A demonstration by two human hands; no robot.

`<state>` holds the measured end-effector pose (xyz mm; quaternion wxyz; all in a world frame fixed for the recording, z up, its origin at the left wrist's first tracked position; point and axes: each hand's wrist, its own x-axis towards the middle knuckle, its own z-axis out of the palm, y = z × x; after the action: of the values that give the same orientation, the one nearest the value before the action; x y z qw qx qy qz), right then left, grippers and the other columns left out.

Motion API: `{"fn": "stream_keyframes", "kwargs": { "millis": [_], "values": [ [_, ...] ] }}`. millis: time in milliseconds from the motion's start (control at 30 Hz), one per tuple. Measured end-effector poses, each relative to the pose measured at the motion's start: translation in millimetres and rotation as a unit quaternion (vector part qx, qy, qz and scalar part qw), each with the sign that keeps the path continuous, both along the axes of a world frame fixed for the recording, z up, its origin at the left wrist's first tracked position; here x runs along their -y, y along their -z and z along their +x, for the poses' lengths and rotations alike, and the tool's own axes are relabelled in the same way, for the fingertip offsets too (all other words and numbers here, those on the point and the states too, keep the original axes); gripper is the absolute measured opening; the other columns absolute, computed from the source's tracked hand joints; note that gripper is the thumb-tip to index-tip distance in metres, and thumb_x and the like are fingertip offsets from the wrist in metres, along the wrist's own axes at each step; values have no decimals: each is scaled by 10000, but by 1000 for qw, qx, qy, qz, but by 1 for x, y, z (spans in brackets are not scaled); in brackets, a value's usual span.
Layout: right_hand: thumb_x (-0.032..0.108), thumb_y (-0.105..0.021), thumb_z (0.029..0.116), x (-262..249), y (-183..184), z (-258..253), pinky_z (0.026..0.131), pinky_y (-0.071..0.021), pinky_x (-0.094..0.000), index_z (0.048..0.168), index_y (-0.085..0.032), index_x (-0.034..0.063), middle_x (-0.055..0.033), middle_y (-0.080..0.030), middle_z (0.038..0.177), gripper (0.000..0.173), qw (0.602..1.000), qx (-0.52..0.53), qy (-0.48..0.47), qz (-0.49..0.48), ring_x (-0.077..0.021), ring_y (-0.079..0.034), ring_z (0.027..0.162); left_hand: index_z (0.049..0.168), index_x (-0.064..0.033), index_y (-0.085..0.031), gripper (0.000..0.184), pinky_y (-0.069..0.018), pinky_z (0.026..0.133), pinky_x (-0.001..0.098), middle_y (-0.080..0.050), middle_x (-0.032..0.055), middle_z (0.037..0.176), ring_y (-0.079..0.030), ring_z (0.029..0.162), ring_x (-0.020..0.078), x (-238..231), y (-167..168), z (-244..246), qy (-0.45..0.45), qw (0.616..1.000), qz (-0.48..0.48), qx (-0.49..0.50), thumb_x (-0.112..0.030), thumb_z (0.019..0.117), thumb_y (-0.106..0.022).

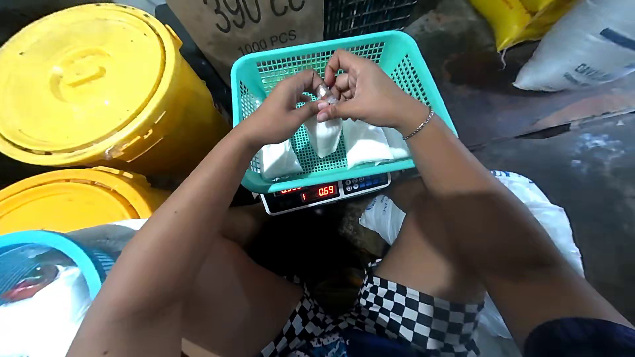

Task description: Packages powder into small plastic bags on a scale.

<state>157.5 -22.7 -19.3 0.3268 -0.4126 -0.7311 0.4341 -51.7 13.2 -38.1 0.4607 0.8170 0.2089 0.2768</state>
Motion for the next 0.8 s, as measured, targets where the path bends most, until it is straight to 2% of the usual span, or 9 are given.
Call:
{"fn": "stream_keyframes", "kwargs": {
  "millis": [67, 167, 367, 533, 667, 733, 800],
  "values": [
    [75, -802, 857, -2, 5, -1, 530, -468, -165, 1058, -504, 39, 9, -614, 730, 361, 1000, 2, -5, -23, -25, -574, 577, 1069, 3, -560, 71, -559, 819, 203, -631, 29, 1006, -643, 885, 16, -1, 5, 0, -6, 1000, -18, -8, -35, 1010, -553],
    [77, -738, 929, -5, 15, -4, 542, -477, -168, 1022, -518, 30, -6, -629, 746, 244, 998, 10, 1, -59, -23, -581, 584, 1061, 14, -567, 68, -545, 840, 218, -642, 36, 990, -637, 897, 28, -2, 15, 3, -37, 999, -28, -10, 5, 996, -550],
    [124, -663, 1001, -8, 35, -17, 545, -475, -187, 1037, -537, 20, -17, -616, 730, 167, 987, 6, 79, -138, -47, -580, 585, 1057, 48, -607, 116, -546, 767, 228, -650, 61, 928, -630, 800, 47, 5, 43, 17, -200, 976, -82, 9, 52, 944, -582],
    [106, -693, 980, -3, 32, -24, 574, -515, -205, 1035, -601, -4, -40, -656, 759, 154, 987, 16, 117, -112, -66, -618, 607, 1048, 50, -636, 129, -540, 790, 231, -671, 78, 941, -640, 828, 58, 9, 50, 21, -279, 957, -64, 39, 36, 921, -618],
    [107, -684, 984, -2, 27, -23, 673, -562, -226, 1028, -677, -14, -59, -685, 872, 129, 988, 36, 123, -88, -70, -655, 710, 1050, 40, -627, 126, -548, 760, 199, -665, 41, 919, -638, 793, 26, 4, 53, 18, -276, 954, -97, 60, 69, 928, -618],
    [111, -723, 954, -5, 27, -19, 726, -580, -262, 1030, -665, -35, -83, -669, 906, 175, 985, 26, 146, -83, -95, -658, 743, 1042, 37, -629, 116, -549, 764, 199, -665, 28, 903, -638, 788, 21, 3, 51, 18, -260, 959, -94, 65, 46, 929, -652],
    [92, -759, 923, -7, 29, -17, 748, -600, -276, 1128, -597, -61, -105, -653, 928, 303, 981, 0, 170, -92, -112, -674, 754, 1022, 20, -633, 116, -552, 747, 193, -668, 5, 865, -638, 762, 9, 2, 50, 18, -250, 962, -89, 67, 16, 921, -691]
  ]
}}
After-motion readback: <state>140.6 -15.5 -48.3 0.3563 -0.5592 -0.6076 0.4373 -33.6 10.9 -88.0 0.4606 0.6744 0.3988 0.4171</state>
